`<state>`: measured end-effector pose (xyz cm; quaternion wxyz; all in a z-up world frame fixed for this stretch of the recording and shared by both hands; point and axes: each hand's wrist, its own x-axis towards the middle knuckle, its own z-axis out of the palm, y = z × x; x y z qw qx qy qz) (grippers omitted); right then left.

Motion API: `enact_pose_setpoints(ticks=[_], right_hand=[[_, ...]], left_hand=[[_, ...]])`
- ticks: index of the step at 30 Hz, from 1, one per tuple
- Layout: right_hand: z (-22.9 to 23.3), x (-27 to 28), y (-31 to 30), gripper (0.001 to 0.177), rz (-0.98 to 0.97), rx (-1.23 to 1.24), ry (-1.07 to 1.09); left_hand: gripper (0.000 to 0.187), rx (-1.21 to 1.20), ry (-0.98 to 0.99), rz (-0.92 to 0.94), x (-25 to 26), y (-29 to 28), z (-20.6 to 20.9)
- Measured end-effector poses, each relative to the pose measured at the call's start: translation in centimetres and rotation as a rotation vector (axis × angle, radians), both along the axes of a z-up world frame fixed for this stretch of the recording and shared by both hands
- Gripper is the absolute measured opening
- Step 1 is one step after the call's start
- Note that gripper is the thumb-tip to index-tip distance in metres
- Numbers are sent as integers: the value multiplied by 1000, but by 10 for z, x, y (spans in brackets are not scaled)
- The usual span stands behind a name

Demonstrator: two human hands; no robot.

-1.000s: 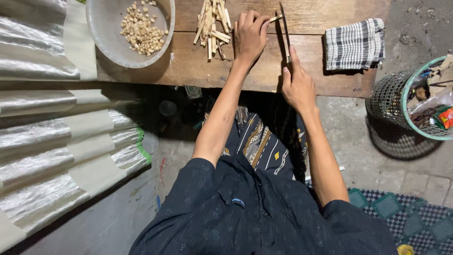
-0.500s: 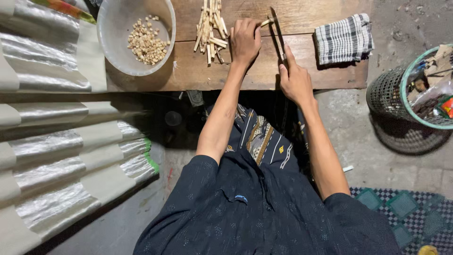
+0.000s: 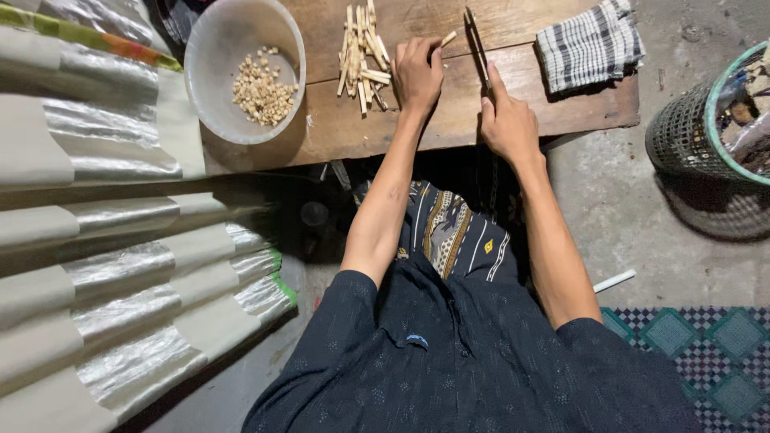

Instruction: The person chops light-colored vegetable sticks into small pieces using a knife on a wooden table. They transfer the chopped pieces into a white bowl, wipe the table with a cloth, and continue chopping additional sticks.

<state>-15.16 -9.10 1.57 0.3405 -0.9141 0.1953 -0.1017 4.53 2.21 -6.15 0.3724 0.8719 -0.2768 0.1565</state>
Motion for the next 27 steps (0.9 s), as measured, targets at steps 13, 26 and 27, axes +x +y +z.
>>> enact_pose_setpoints(ticks=[13,26,27], right_hand=[[3,-5,1,64,28,20,-32],[6,-8,1,62,71,29,-46],[6,-8,0,62,63,27,-32]], left_hand=[[24,-91,30,2,-5,4,-11],[20,-57,37,10,-2,-4,-8],[20,-69,21,4,-1,-5,-8]])
